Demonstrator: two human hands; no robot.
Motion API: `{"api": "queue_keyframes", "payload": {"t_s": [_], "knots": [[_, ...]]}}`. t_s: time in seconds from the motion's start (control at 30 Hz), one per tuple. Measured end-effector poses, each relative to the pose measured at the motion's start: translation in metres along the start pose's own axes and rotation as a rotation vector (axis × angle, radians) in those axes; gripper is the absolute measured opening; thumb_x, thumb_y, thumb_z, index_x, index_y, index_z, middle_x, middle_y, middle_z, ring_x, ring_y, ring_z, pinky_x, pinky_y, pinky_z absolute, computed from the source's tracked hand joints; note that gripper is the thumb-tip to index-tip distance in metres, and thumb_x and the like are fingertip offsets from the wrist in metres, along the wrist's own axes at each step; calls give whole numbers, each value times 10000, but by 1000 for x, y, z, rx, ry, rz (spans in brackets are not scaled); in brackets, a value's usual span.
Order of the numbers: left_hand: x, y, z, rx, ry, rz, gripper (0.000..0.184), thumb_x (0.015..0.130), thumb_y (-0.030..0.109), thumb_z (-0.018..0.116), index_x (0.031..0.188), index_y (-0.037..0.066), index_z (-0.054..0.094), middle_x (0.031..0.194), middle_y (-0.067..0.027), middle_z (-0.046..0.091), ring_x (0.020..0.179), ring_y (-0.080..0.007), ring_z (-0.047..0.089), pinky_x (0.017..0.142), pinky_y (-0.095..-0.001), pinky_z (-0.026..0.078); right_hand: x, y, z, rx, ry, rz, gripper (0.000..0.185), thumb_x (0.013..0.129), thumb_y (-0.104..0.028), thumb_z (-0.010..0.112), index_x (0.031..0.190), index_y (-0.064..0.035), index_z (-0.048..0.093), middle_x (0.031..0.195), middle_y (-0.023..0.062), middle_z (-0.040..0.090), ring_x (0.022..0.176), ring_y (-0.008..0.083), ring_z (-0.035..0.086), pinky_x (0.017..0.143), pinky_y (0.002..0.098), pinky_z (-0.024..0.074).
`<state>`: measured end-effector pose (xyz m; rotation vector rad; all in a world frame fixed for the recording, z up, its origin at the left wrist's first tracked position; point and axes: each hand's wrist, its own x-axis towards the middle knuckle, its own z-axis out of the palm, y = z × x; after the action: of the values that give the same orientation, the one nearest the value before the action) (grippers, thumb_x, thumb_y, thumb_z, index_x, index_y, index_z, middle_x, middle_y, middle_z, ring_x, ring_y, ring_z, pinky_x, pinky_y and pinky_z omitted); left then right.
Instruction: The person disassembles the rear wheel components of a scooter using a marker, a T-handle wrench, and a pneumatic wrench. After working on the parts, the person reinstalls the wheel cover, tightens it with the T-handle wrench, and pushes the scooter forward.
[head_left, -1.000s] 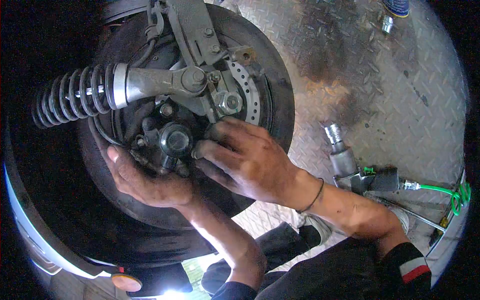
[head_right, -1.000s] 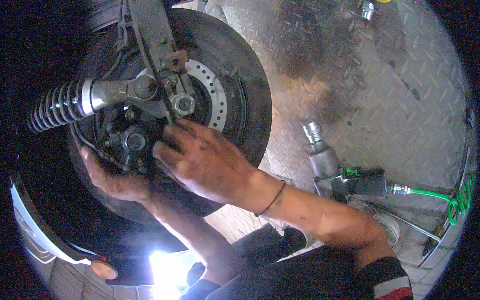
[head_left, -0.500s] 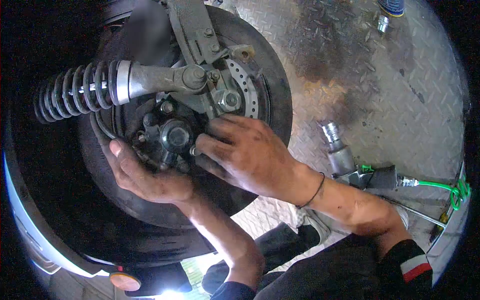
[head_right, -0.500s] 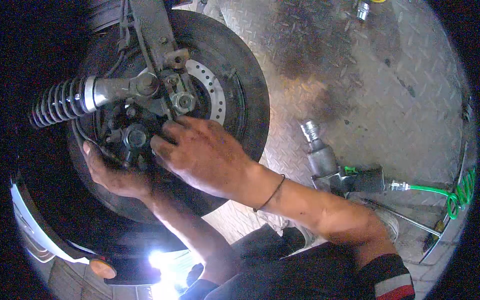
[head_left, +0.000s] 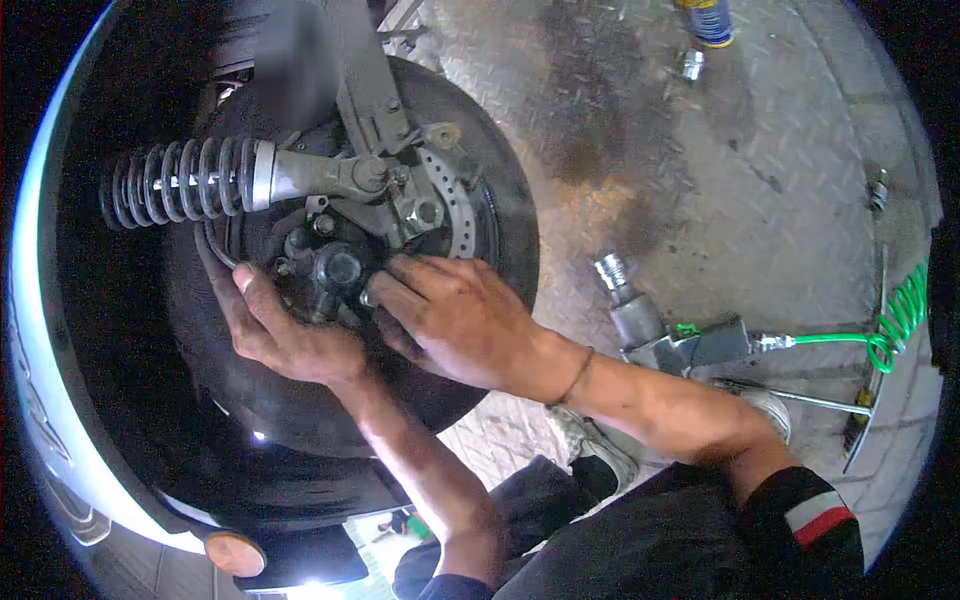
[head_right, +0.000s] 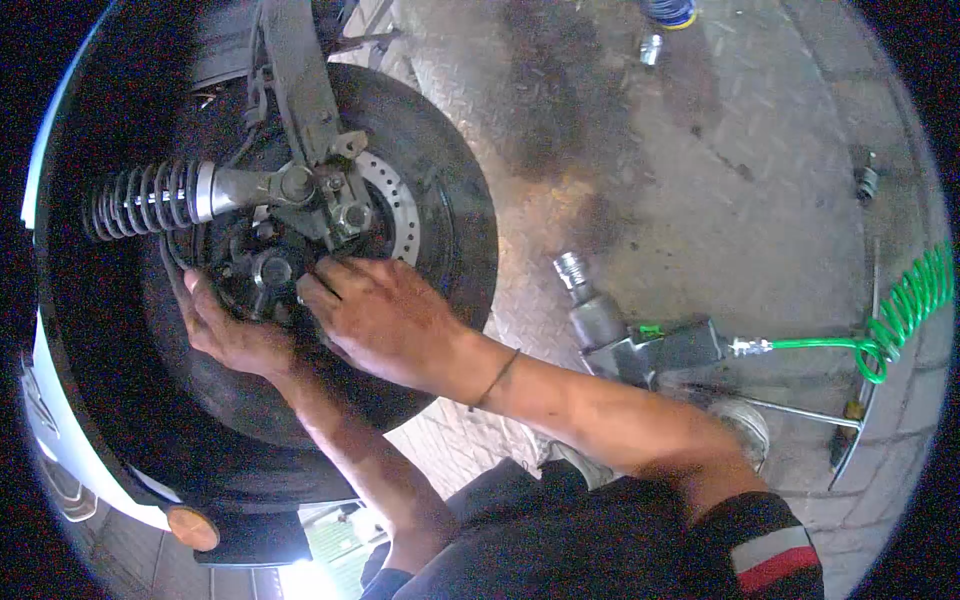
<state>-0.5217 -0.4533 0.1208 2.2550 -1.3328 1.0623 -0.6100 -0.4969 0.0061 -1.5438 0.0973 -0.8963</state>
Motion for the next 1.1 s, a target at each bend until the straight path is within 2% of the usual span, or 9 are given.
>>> {"api": "queue_keyframes", "payload": {"t_s": [0.07,0.2,0.6,0.87,0.93,0.97,1.0,1.03,1.1], "knots": [[5,14,4,-184,15,-220,562,981,286,494,1331,-153,510,1278,-291,598,1091,-298,627,968,-391,481,1,4,8,34,39,-57,358,822,-236,709,1078,-14,594,896,134,625,826,324,664,707,425,554],[2,14,0,-143,18,-214,538,978,279,501,1343,-115,527,1286,-285,598,1095,-311,616,981,-413,461,3,2,-4,-115,53,-113,330,824,-243,704,1048,-22,603,833,140,617,729,335,658,622,420,548],[7,21,-3,-242,-24,-244,533,993,248,488,1389,-109,473,1418,-286,500,1283,-357,516,1098,-408,361,4,-5,-12,-128,9,-81,351,857,-331,663,1007,-16,621,789,151,643,756,364,647,676,499,484],[-3,37,-10,-239,9,-323,601,1001,329,525,1399,-113,439,1429,-269,484,1309,-365,476,1123,-440,326,-12,10,-39,-222,-117,13,335,854,-375,660,795,-46,672,759,186,653,753,368,655,649,512,492],[-26,62,-15,-113,209,-299,569,993,312,553,1366,-108,460,1384,-283,506,1250,-377,505,1092,-463,353,-15,27,-91,-457,-156,231,199,758,-243,681,750,-45,669,775,178,654,756,383,650,670,488,517],[-48,71,-17,47,290,-257,514,978,291,587,1294,-104,497,1303,-274,535,1188,-373,521,1067,-485,367,-18,63,-109,-612,-140,179,142,702,-154,664,784,-38,676,821,189,655,803,382,653,705,471,531],[-70,85,-16,-9,329,-171,475,969,281,605,1251,-92,517,1248,-260,540,1150,-368,521,1043,-498,378,-18,92,-124,-732,-107,323,168,692,-75,640,852,-40,681,926,198,656,879,356,655,748,451,543],[-94,110,-11,-297,300,-314,451,955,267,622,1224,-83,530,1223,-252,543,1130,-356,527,1018,-493,392,-21,126,-141,-887,29,259,226,707,-31,623,924,-36,683,1006,192,650,939,342,653,789,454,545],[-135,119,-18,-64,-214,-42,362,890,219,679,1119,-51,608,1114,-199,607,1056,-350,560,959,-458,420,-14,150,-177,-1105,-110,377,255,750,-36,622,995,-16,691,1119,188,644,1026,347,643,818,441,551]]}}
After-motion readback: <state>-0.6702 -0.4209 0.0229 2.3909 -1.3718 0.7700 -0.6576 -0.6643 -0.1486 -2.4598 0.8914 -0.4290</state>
